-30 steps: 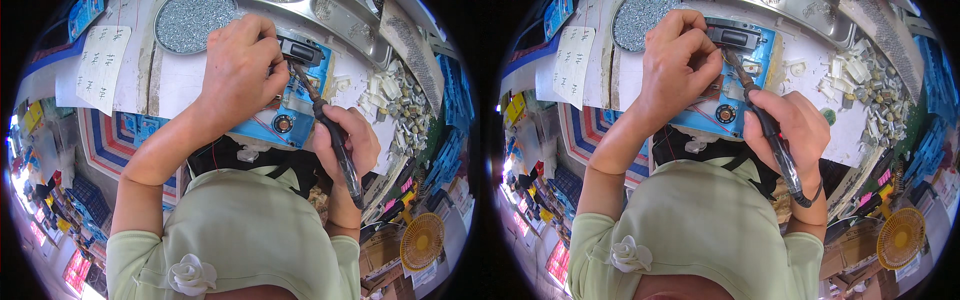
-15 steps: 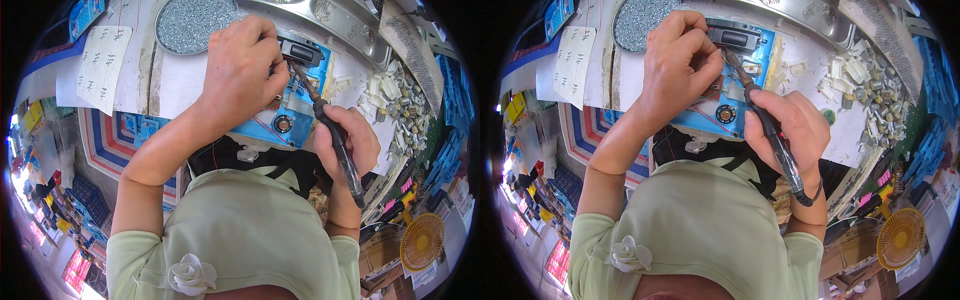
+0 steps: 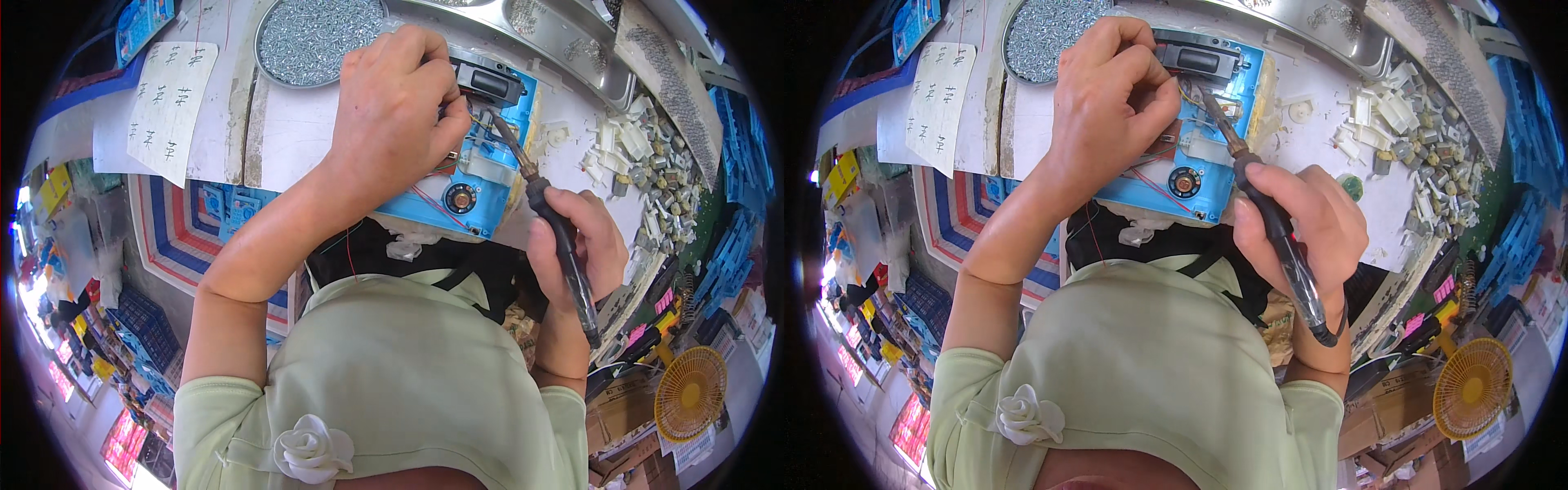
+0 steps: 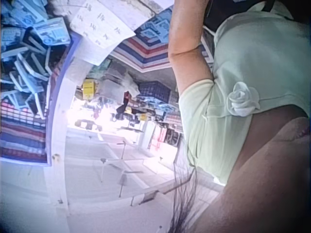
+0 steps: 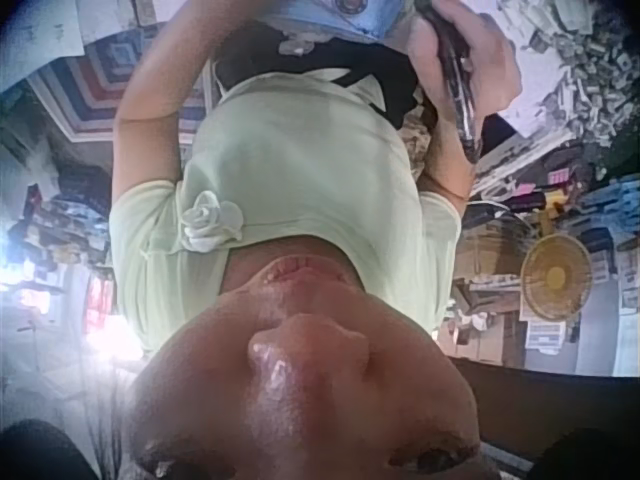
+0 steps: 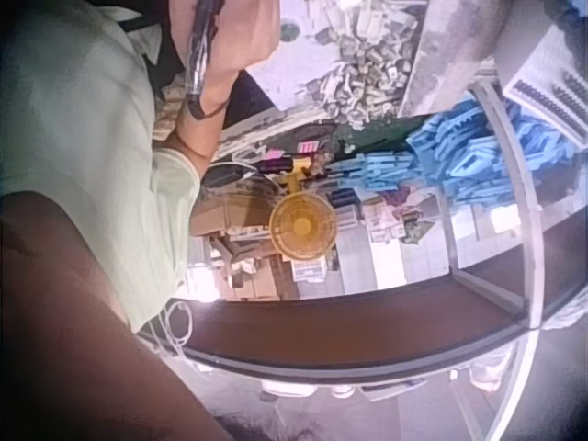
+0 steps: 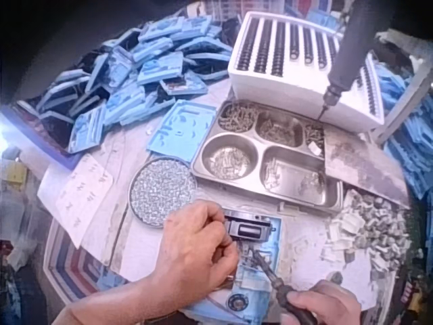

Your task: Assemble internal components of a blue plastic electronic device and secure the casing with screws.

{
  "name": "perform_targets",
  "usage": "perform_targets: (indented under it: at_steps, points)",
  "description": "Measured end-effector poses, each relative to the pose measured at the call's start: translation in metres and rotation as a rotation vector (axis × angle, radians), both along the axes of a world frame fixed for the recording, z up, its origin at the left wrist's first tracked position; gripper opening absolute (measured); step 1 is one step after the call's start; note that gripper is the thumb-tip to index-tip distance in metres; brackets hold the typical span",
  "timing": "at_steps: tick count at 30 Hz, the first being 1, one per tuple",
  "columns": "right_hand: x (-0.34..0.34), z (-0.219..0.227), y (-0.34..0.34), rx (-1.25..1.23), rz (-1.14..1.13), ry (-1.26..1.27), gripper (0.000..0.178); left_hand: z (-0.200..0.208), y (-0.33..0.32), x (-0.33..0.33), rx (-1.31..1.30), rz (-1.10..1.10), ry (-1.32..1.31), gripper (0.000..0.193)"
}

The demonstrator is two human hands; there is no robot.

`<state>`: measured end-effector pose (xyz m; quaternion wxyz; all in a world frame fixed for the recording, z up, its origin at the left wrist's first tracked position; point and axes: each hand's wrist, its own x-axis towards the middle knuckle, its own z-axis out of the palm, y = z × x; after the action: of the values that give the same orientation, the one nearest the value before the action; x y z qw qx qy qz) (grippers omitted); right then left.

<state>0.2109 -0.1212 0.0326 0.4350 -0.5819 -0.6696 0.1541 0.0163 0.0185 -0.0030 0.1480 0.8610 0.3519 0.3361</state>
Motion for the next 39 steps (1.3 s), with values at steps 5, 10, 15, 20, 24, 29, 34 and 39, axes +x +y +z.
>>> perform_targets:
  at_steps: [5,10,15,20,24,29,34,39]
  points:
    - [0.005,-0.007,-0.010,0.096,-0.037,0.090,0.031,-0.001,0.001,0.000,0.016,-0.012,-0.014,0.012]
    - [0.009,-0.003,-0.017,0.057,-0.077,0.068,0.031,0.000,0.002,0.000,0.030,-0.019,-0.008,0.012]
    - [0.012,-0.009,-0.015,0.136,-0.062,0.074,0.031,-0.007,0.001,0.000,-0.009,-0.011,-0.051,0.014]
    - [0.013,-0.010,-0.016,0.147,-0.071,0.078,0.032,-0.005,0.002,-0.001,0.022,-0.015,-0.036,0.015]
    - [0.013,-0.012,-0.018,0.144,-0.081,0.095,0.032,0.008,-0.001,-0.002,0.064,0.016,0.016,0.020]
    - [0.016,-0.014,-0.019,0.154,-0.091,0.080,0.031,0.013,0.016,-0.003,0.078,-0.100,-0.012,0.028]
    - [0.017,-0.015,-0.019,0.146,-0.110,0.076,0.030,0.014,0.028,-0.007,0.147,-0.180,0.117,0.024]
    - [0.017,-0.014,-0.020,0.135,-0.114,0.100,0.030,0.017,0.029,-0.006,0.154,-0.191,0.138,0.022]
